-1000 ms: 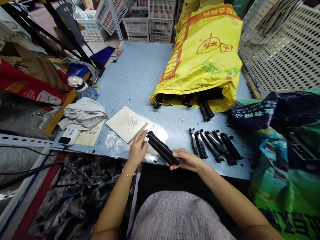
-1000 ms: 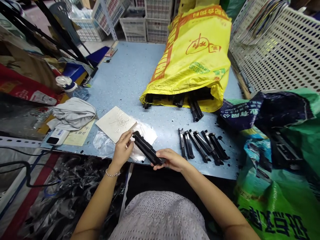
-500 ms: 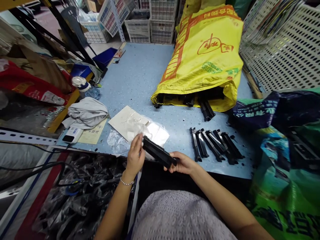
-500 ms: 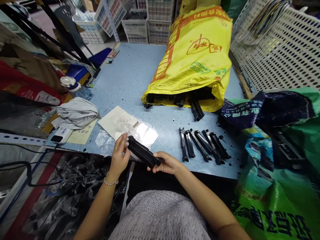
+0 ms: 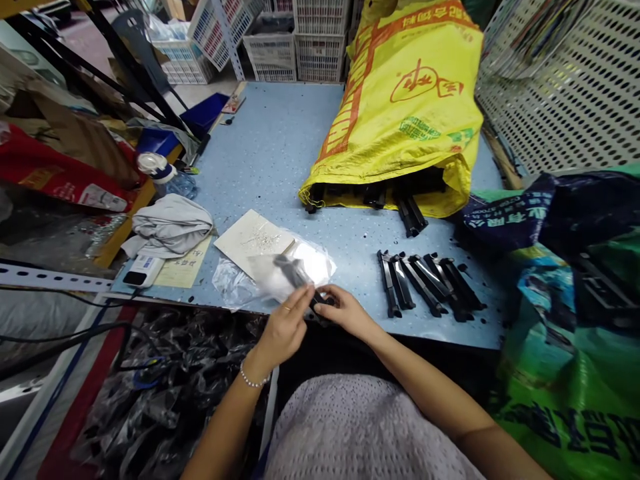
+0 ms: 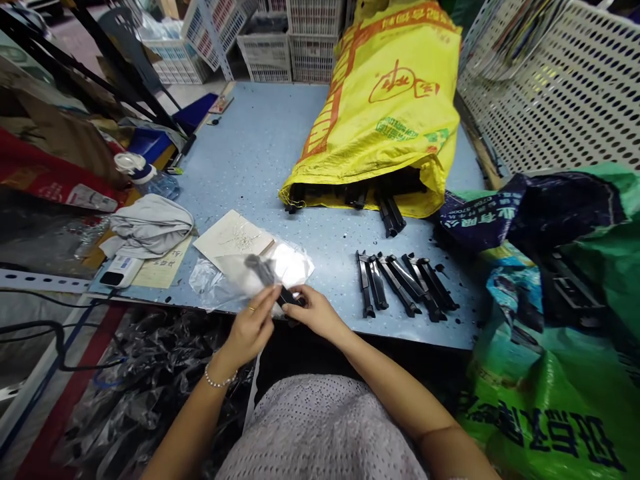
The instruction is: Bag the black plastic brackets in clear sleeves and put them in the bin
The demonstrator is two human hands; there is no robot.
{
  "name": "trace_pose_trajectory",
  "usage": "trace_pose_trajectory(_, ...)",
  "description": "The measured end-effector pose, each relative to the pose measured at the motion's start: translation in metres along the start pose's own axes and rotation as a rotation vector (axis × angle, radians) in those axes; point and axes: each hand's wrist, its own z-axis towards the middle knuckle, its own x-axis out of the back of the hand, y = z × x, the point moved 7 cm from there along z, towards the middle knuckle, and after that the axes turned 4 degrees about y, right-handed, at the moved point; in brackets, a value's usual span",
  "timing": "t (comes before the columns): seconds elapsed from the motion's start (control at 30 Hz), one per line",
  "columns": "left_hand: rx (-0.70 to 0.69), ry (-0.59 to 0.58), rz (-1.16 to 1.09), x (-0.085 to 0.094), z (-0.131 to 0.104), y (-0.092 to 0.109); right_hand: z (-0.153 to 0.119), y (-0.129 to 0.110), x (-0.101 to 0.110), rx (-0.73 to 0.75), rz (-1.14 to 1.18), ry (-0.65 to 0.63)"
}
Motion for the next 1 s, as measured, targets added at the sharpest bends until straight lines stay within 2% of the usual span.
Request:
trace_pose_trajectory(0.07, -0.027, -0.113, -0.045, -0.008, -0.004, 0.01, -0.005, -0.013, 0.003, 0.073, -0.162, 0.126)
trace_pose_trajectory(0.1, -0.025, -0.147, -0.053, -0.011, -0.007, 0.014, -0.008, -0.019, 0.0, 0.11, -0.231, 0.142)
trace_pose_trajectory(0.17, 0.015, -0.155, -0.044, -0.009, -0.014, 0.019, -0.013, -0.029, -0.012, 0.168, -0.303, 0.087)
trace_pose_trajectory(0.23, 0.074, -0.112, -0.05, -0.001, -0.024, 0.019, -0.016, -0.032, -0.026, 0.182, -0.273, 0.012)
trace_pose_trajectory(0.3, 0.148, -0.013, -0.108, 0.012, -0.035, 0.014, -0.013, -0.028, -0.035, 0.138, -0.121, -0.02)
trace_pose_trajectory(0.37, 0.267, 0.167, -0.207, 0.028, -0.048, 0.001, -0.007, -0.019, -0.042, 0.037, 0.169, -0.057)
trace_pose_trajectory(0.43, 0.438, 0.366, -0.319, 0.037, -0.062, -0.02, -0.002, -0.011, -0.051, -0.077, 0.504, -0.148)
trace_pose_trajectory(0.5, 0.613, 0.466, -0.453, 0.033, -0.071, -0.038, 0.001, -0.011, -0.057, -0.136, 0.737, -0.256)
trace_pose_trajectory(0.57, 0.723, 0.433, -0.633, 0.017, -0.071, -0.045, 0.004, -0.014, -0.055, -0.126, 0.798, -0.279)
trace_pose_trajectory(0.6, 0.739, 0.399, -0.726, 0.008, -0.067, -0.043, 0.006, -0.015, -0.05, -0.102, 0.761, -0.235)
trace_pose_trajectory(0.67, 0.712, 0.342, -0.857, -0.006, -0.057, -0.032, 0.009, -0.015, -0.035, -0.021, 0.548, -0.056)
trace_pose_trajectory(0.73, 0.689, 0.316, -0.882, -0.013, -0.047, -0.023, 0.007, -0.02, -0.023, 0.105, 0.223, 0.125)
trace_pose_trajectory(0.8, 0.702, 0.314, -0.87, -0.019, -0.038, -0.021, 0.0, -0.03, -0.021, 0.262, -0.052, 0.208)
trace_pose_trajectory(0.9, 0.777, 0.345, -0.8, -0.024, -0.032, -0.031, -0.016, -0.045, -0.028, 0.469, -0.243, 0.164)
trace_pose_trajectory(1.0, 0.843, 0.365, -0.714, -0.023, -0.034, -0.04, -0.026, -0.059, -0.029, 0.556, -0.345, 0.04)
